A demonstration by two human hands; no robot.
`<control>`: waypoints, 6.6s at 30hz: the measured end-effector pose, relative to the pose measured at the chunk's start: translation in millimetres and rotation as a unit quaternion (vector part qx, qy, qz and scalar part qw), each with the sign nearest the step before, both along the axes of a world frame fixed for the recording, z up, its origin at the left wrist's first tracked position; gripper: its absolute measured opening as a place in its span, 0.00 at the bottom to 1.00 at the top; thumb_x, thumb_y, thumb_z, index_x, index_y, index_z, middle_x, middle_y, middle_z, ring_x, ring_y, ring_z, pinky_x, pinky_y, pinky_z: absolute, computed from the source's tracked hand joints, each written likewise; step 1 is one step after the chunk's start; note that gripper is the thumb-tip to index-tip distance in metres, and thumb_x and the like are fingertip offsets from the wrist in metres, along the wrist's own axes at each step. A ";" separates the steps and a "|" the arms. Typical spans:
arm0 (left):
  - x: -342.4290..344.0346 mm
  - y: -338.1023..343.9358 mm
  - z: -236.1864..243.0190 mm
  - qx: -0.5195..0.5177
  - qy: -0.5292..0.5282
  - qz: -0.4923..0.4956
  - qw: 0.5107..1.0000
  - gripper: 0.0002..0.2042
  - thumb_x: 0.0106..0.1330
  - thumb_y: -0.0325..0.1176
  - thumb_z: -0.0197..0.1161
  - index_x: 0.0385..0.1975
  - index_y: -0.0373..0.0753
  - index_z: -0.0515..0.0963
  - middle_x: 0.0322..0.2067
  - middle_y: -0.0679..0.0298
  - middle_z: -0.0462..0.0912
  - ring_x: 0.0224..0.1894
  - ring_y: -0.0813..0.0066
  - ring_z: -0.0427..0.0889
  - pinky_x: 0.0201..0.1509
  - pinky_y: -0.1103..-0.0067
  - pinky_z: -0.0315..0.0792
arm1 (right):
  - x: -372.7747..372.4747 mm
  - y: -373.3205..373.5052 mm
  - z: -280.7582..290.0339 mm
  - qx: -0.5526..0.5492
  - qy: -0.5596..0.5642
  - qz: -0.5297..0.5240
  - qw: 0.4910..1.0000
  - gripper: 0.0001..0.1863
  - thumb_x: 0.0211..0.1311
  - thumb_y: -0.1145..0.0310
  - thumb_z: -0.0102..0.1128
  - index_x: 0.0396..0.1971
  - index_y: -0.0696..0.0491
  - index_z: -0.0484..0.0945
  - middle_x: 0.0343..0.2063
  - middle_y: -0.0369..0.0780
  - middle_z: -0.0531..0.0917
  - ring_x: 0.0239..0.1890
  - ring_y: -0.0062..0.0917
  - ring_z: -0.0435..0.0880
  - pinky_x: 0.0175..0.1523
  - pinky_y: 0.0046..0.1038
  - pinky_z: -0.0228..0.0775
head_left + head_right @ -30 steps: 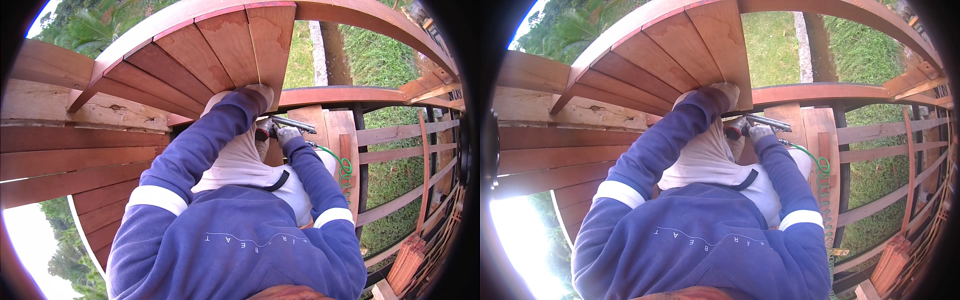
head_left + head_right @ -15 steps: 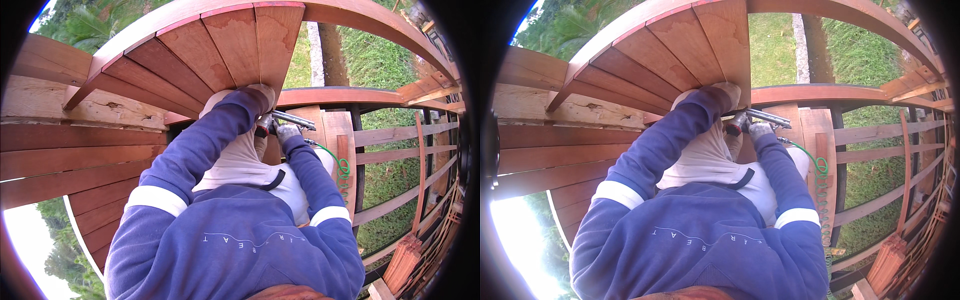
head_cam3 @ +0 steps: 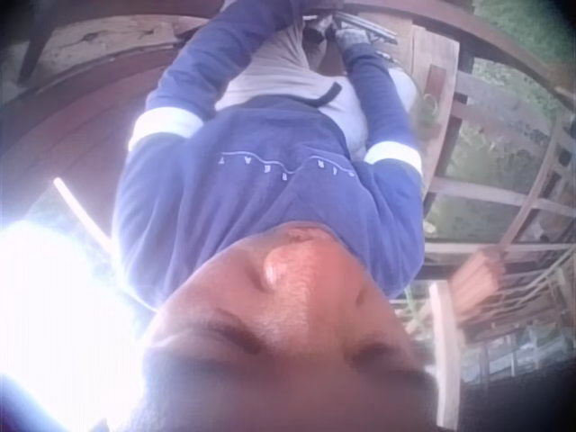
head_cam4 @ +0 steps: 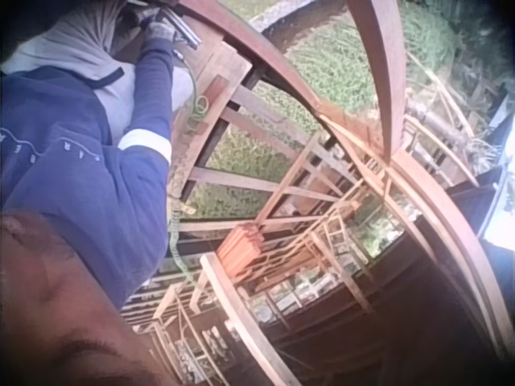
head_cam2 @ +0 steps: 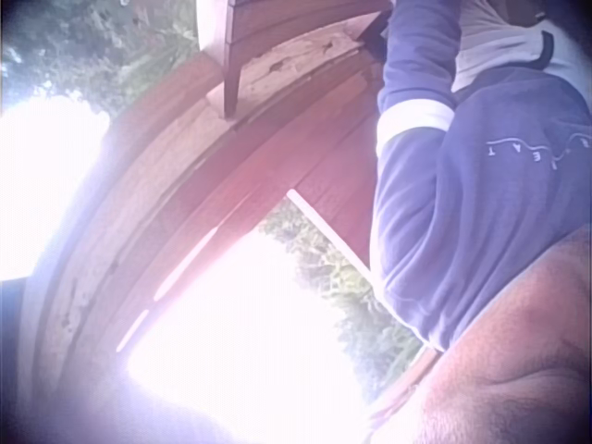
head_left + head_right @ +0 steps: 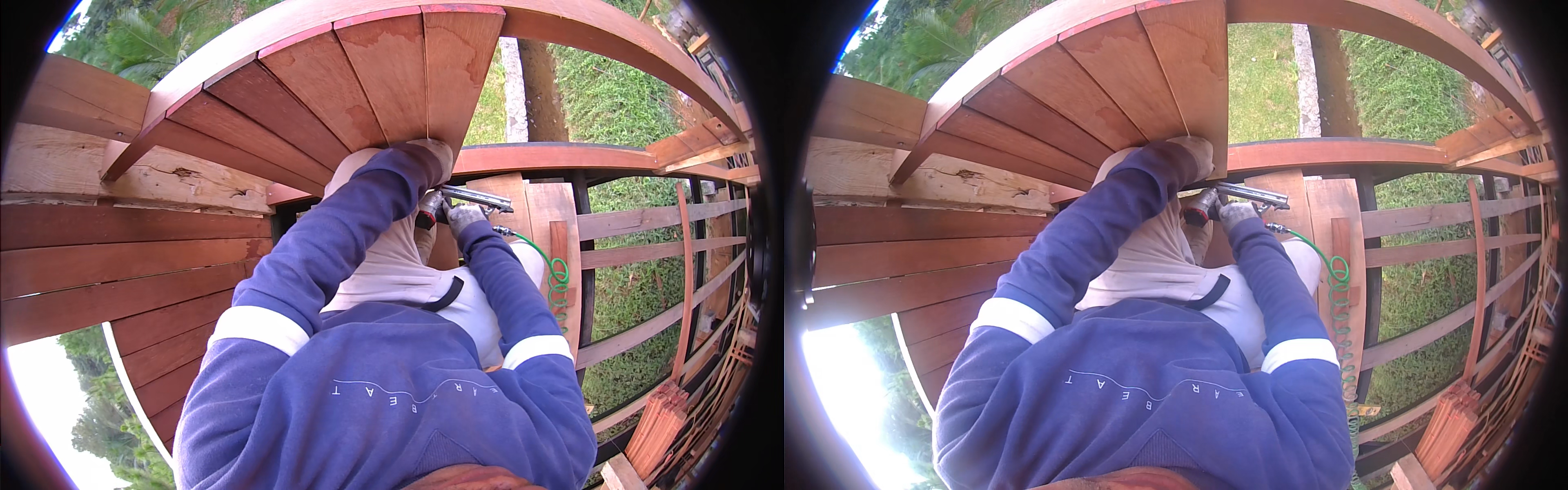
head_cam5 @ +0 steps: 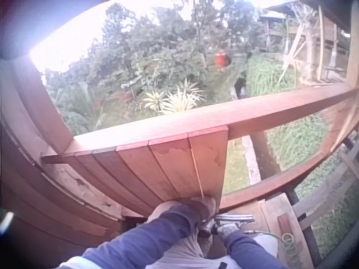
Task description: The person installs wooden planks onto a curved wooden deck structure. They position each plank, align it with the existing framework, and secure it using a pneumatic nail gun. The process involves repetitive placement and fastening of individual planks to form the deck surface.
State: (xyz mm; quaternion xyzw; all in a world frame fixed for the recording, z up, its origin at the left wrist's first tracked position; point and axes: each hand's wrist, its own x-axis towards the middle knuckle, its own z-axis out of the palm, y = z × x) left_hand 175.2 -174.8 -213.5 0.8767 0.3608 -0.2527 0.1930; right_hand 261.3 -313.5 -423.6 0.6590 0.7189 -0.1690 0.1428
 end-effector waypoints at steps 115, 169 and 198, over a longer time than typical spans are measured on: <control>34.3 108.5 205.5 0.193 -0.306 -0.180 0.915 0.29 0.67 0.30 0.54 0.69 0.41 0.56 0.65 0.52 0.62 0.66 0.62 0.62 0.68 0.70 0.55 | -121.3 -489.9 -73.1 -0.090 0.004 -0.782 0.617 0.35 0.53 0.53 0.62 0.61 0.50 0.64 0.44 0.47 0.77 0.44 0.41 0.80 0.47 0.42 0.72; 56.6 109.3 260.0 -0.005 -0.272 -0.046 0.961 0.29 0.53 0.51 0.70 0.42 0.29 0.79 0.36 0.46 0.84 0.40 0.57 0.85 0.46 0.71 0.77 | -48.6 -223.0 344.1 -0.051 0.271 -0.625 0.731 0.32 0.59 0.42 0.50 0.57 0.49 0.72 0.59 0.45 0.72 0.62 0.38 0.71 0.67 0.42 0.58; 124.2 109.3 270.5 0.041 0.232 -0.396 0.887 0.42 0.50 0.65 0.64 0.57 0.34 0.71 0.54 0.46 0.75 0.60 0.55 0.70 0.59 0.66 0.67 | -372.4 -292.8 488.0 0.107 0.253 -0.962 0.001 0.24 0.55 0.50 0.60 0.47 0.50 0.80 0.47 0.47 0.81 0.52 0.38 0.79 0.56 0.34 0.70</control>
